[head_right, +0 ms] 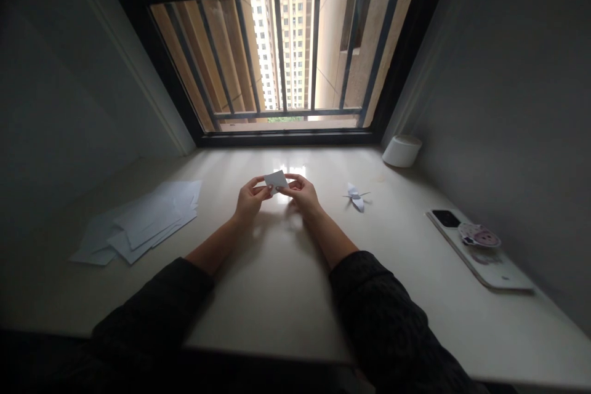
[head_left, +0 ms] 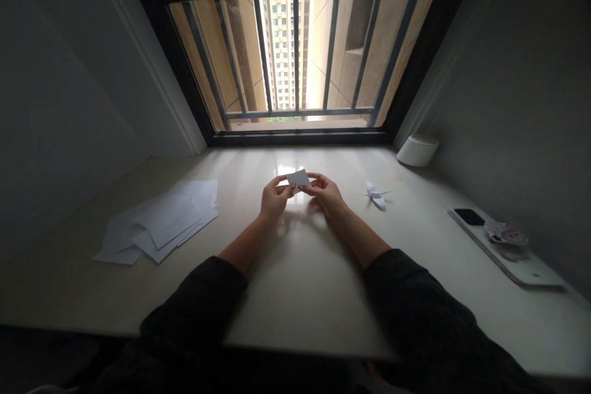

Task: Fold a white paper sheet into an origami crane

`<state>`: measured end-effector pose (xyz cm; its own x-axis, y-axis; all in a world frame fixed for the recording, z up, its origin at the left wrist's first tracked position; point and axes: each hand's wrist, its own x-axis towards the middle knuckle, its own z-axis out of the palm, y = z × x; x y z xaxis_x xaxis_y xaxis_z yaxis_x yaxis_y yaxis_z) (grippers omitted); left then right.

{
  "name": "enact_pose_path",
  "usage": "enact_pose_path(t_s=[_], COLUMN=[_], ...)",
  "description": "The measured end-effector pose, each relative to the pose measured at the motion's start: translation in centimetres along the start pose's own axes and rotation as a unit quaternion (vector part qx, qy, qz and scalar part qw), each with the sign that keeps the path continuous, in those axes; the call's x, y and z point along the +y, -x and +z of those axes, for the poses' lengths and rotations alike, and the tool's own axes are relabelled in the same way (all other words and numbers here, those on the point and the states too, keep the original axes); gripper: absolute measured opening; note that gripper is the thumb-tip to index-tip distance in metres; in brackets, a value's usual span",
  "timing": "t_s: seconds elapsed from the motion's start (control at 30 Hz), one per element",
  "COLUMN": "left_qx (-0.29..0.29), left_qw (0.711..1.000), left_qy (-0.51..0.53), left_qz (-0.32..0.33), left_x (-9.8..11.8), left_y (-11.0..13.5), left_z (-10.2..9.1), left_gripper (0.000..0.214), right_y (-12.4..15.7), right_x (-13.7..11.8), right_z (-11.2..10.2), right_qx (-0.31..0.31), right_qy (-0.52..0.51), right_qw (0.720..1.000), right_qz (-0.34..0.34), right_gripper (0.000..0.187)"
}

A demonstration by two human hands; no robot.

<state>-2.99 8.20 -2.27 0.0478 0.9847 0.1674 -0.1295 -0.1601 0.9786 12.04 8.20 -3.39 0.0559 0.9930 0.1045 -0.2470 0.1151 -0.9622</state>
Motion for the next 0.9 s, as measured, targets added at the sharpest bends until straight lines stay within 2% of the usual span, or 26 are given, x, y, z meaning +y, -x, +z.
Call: enact_pose_path(t_s=[0.2,0.5,0.63,0.7,0.77,0.9], left_qx=[0.021,0.036,0.064,0.092,0.104,0.062], left_qw=[0.999,0.999,0.998,0.995,0.987,0.942], left_qy=[0.024,0.025,0.011,-0.024,-0.104,-0.303], left_qz=[-0.02,-0.028,-0.014,0.016,0.067,0.129], left_x=[0.1,0.1,-0.3,-0.3,0.0,0.9], left_y=[-0.2,0.0,-0.8,-1.1,-1.3,-0.4], left_z=[-0.1,-0.2,-0.9,-1.5,-2.0,-2.2], left_gripper=[0.053,0.053,0.045,0.041,0.036,0.031], right_y=[-0.5,-0.4,0.0,0.1,0.2,0.3], right_x=[0.2,0.4,0.2,0.0,-0.2,-0.3], right_z=[-0.6,-1.0,-1.1,-1.0,-0.8,-0.3], right_qx=[-0.032,-0.074,-0.105,-0.108,-0.101,-0.074], right_qy=[-0.021,-0.009,-0.007,-0.009,-0.014,-0.011], right_qw=[0.999,0.996,0.994,0.994,0.995,0.997], right_qz=[0.014,0.047,0.012,-0.007,-0.007,-0.003], right_gripper=[0.05,0.055,0.051,0.05,0.05,0.048])
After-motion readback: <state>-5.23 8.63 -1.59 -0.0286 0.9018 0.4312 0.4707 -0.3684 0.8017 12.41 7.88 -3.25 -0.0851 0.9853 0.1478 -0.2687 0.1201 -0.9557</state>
